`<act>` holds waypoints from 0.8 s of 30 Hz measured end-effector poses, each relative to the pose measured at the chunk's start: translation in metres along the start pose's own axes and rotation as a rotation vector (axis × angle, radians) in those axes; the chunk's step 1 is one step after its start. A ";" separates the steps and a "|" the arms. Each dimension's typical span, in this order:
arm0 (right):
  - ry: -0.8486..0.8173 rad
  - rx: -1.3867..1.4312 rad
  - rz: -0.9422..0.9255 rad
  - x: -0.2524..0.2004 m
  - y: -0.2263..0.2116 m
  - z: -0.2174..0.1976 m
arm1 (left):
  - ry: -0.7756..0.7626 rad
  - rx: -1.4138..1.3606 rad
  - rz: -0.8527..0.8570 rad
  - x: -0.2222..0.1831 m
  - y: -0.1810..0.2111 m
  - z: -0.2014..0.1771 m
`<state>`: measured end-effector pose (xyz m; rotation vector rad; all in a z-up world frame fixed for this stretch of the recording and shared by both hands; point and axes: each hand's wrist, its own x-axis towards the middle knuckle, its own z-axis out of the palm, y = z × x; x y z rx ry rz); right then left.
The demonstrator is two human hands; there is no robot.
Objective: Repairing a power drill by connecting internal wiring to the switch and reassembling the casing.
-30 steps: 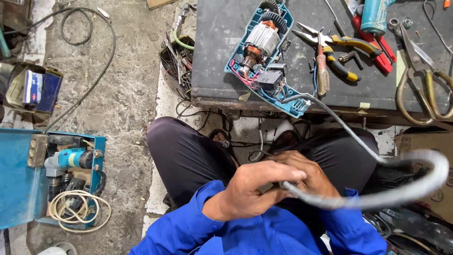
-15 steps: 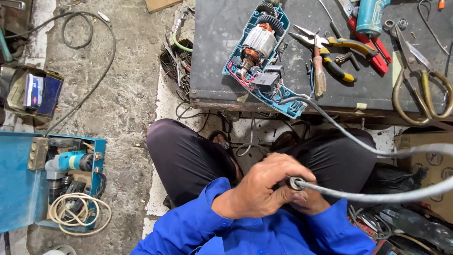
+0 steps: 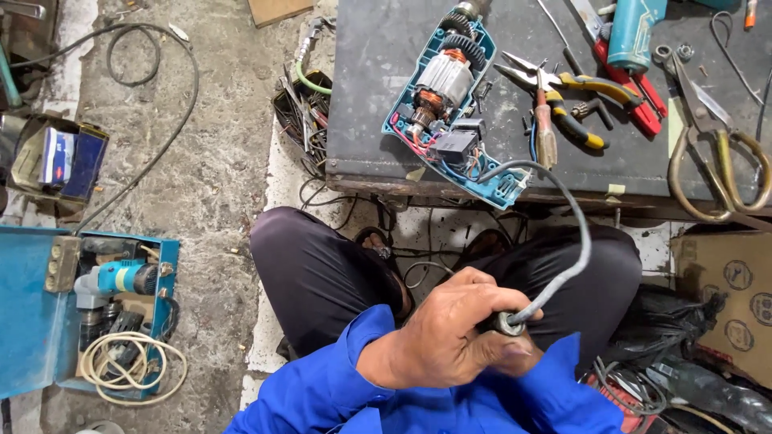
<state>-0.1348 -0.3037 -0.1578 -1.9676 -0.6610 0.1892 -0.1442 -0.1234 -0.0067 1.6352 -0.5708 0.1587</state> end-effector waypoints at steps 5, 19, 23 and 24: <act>-0.028 -0.061 0.050 -0.003 0.039 0.014 | 0.012 -0.018 -0.007 0.001 -0.001 0.003; -0.133 -0.235 0.155 -0.003 -0.003 0.006 | 0.032 -0.255 -0.167 0.004 -0.001 -0.014; -0.172 -0.288 0.178 0.007 0.000 0.007 | 0.102 -0.255 -0.039 0.001 -0.010 -0.014; -0.183 -0.300 0.183 0.010 0.001 0.007 | 0.161 -0.294 -0.023 -0.001 -0.013 -0.013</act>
